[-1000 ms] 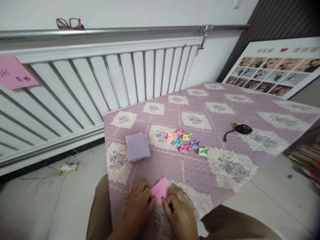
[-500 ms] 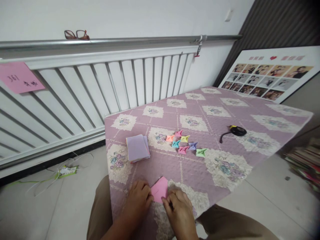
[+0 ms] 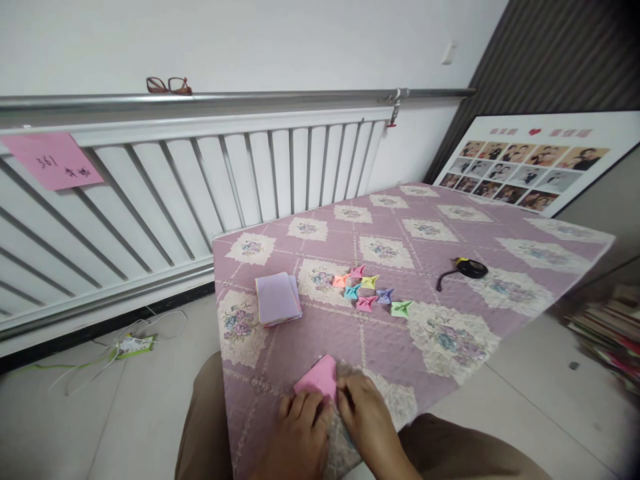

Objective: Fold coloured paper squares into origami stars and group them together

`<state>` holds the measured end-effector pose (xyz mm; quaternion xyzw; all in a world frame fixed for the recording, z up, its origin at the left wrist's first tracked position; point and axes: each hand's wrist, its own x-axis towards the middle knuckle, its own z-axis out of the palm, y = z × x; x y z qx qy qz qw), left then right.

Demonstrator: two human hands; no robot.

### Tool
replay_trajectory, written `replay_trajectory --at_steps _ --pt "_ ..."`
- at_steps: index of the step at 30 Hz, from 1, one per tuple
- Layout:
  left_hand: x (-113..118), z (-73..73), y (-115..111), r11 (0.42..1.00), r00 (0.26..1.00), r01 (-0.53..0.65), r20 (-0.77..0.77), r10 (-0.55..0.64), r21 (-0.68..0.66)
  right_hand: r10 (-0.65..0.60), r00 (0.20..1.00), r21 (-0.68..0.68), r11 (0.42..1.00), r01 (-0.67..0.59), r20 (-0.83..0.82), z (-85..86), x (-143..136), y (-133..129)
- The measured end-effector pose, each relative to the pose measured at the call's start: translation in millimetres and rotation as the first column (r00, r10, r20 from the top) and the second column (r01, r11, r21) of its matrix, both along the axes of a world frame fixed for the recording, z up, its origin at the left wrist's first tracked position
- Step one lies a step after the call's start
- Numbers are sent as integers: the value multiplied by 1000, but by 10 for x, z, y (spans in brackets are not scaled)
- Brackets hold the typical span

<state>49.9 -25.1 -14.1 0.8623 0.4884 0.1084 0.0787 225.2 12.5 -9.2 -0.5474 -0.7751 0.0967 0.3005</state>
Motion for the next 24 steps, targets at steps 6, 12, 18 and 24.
replay_trajectory --at_steps 6,12,18,24 --pt "85 55 32 1000 999 -29 -40 30 9 11 1000 -32 999 -10 20 136 29 394" --pt "167 144 163 998 994 -51 -94 55 41 209 970 -267 949 -170 125 214 -49 564" --pt "112 316 210 999 991 25 -128 -31 -47 254 963 -329 920 -214 85 207 -33 595" --pt "75 202 286 995 987 96 -130 -95 3 242 967 -324 924 -204 82 220 -1 638"
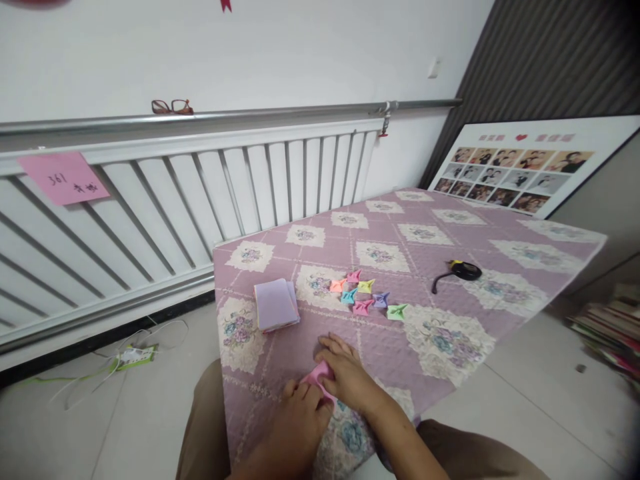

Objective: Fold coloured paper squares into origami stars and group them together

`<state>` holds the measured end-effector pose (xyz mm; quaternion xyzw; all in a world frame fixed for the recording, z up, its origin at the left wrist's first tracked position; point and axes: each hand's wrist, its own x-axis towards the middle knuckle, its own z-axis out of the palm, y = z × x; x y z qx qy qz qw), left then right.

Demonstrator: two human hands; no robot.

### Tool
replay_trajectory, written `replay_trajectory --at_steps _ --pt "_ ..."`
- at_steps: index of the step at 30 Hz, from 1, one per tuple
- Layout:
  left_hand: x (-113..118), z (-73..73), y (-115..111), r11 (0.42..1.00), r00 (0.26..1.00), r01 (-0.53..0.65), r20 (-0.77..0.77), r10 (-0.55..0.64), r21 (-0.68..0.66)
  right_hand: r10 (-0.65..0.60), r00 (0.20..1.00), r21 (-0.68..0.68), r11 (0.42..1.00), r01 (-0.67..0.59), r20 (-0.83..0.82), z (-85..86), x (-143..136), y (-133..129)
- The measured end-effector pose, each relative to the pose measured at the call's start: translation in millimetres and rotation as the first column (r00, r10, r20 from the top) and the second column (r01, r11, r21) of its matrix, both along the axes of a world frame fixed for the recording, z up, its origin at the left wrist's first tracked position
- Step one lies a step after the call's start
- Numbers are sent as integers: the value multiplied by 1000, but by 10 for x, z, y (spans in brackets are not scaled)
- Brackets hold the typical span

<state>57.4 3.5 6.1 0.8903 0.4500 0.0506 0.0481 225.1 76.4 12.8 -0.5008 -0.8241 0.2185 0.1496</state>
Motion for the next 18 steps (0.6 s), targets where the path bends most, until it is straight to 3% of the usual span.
replay_trajectory --at_steps 6,13,18 --pt "-10 -21 72 998 998 53 -33 -52 20 -12 1000 0 1000 12 2 18 49 24" --pt "32 -20 96 998 999 30 -45 -28 48 -10 1000 10 1000 10 -14 9 30 17" --pt "18 -43 105 993 997 69 -37 -66 101 -4 998 45 999 7 -64 93 -17 -29"
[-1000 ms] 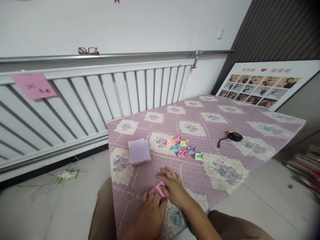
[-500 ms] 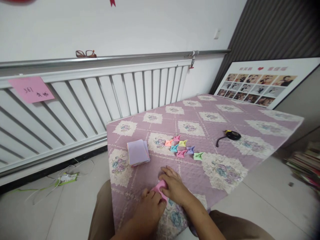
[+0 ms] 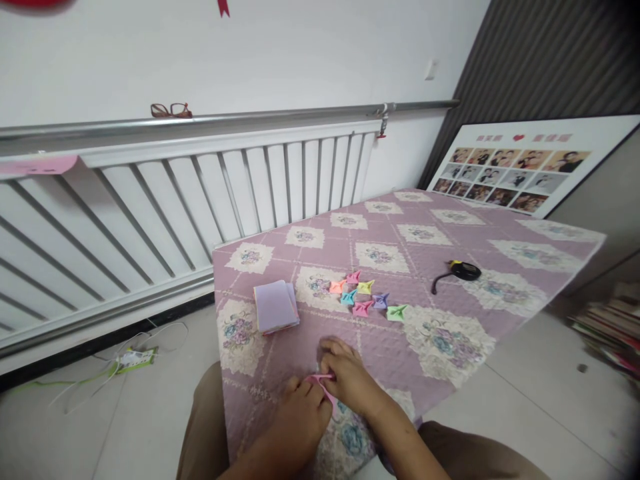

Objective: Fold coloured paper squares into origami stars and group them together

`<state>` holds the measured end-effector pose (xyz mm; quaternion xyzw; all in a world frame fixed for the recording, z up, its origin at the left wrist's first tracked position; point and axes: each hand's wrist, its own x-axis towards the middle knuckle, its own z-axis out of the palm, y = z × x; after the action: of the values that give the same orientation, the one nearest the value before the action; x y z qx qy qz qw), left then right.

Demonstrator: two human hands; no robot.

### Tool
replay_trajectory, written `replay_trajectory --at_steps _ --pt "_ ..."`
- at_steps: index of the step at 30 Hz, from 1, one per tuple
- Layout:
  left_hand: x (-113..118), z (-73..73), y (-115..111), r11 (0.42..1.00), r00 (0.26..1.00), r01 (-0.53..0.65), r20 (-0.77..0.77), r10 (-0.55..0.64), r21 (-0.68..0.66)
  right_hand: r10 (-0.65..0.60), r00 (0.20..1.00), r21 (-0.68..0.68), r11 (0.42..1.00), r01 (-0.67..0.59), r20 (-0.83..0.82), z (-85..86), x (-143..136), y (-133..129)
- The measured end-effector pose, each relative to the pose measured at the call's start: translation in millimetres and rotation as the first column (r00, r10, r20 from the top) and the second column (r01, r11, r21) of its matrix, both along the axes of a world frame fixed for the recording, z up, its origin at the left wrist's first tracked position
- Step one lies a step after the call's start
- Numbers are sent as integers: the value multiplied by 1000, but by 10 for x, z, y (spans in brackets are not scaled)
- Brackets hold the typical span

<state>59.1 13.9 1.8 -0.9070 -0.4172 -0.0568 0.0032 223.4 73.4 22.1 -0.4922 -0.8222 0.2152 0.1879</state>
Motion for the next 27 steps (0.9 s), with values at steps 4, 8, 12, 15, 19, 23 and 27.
replay_trajectory --at_steps 4,8,12,15,19,23,27 --pt "-42 -10 -15 999 999 26 21 -26 25 3 999 -12 1000 -4 -43 69 -36 -62" --pt "-74 -19 -54 1000 1000 25 9 -25 13 -13 995 -53 999 7 -103 48 -63 -95" --pt "-89 -4 -106 999 1000 17 7 -17 -44 -59 988 -75 996 49 -139 -13 -83 -85" --pt "-94 36 -142 998 1000 7 31 -5 -64 -95 987 -86 993 84 -132 -26 -59 -92" --pt "-87 102 -160 998 999 35 38 -33 -56 -142 985 -102 986 132 -99 -8 54 -158" --pt "-61 84 -133 995 996 65 66 -60 -77 -184 982 -109 978 178 -51 -6 202 -244" --pt "-32 23 -83 991 993 44 111 -30 -124 -243 970 -61 968 242 -4 -20 278 -280"
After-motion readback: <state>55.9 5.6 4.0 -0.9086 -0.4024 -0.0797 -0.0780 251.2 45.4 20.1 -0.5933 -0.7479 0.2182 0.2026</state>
